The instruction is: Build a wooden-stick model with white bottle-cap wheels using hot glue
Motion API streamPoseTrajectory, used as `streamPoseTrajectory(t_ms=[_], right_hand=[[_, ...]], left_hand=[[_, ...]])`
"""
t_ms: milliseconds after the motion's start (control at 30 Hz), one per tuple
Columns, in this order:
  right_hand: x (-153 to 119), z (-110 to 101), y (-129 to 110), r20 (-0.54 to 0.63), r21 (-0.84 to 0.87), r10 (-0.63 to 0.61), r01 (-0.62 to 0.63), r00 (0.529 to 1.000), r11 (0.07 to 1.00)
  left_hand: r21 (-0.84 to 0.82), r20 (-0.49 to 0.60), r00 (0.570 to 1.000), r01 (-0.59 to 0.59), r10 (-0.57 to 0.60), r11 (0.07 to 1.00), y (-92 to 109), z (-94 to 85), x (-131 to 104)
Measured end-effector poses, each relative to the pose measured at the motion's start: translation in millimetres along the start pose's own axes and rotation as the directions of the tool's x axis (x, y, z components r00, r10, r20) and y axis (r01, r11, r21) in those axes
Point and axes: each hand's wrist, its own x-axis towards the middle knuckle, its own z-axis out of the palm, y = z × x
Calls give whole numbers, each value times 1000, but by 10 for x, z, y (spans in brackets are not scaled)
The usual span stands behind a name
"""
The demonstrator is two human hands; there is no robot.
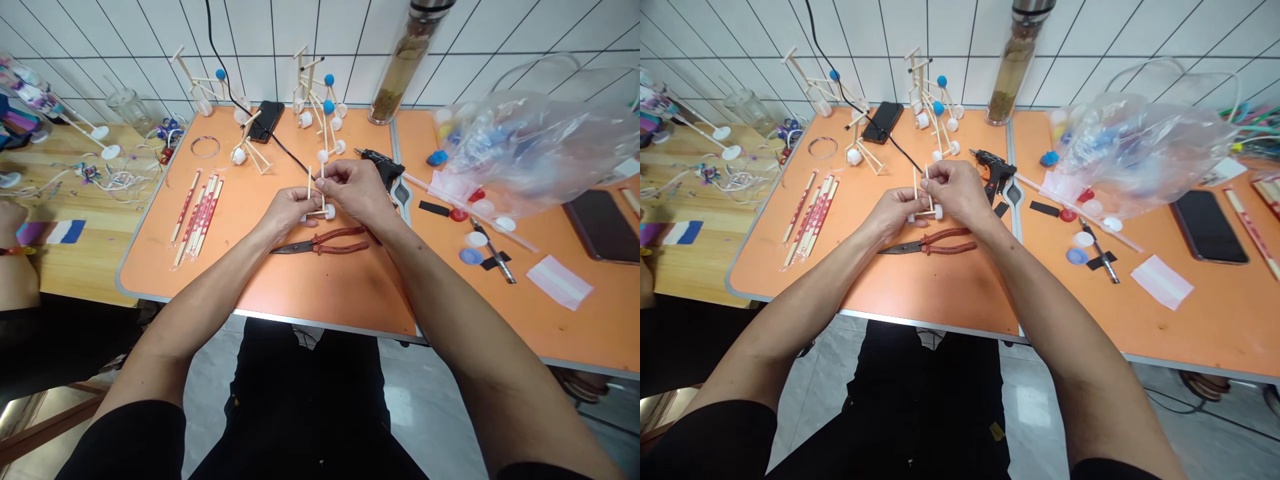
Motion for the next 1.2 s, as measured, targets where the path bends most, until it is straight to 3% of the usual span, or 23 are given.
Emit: streamPoseTrajectory(t_ms=[1200], right_hand=[[14, 42, 29, 10, 10, 11, -11, 1000, 1000]], left_hand=[[-2, -5, 1000, -2, 2, 1000, -25, -10, 17]])
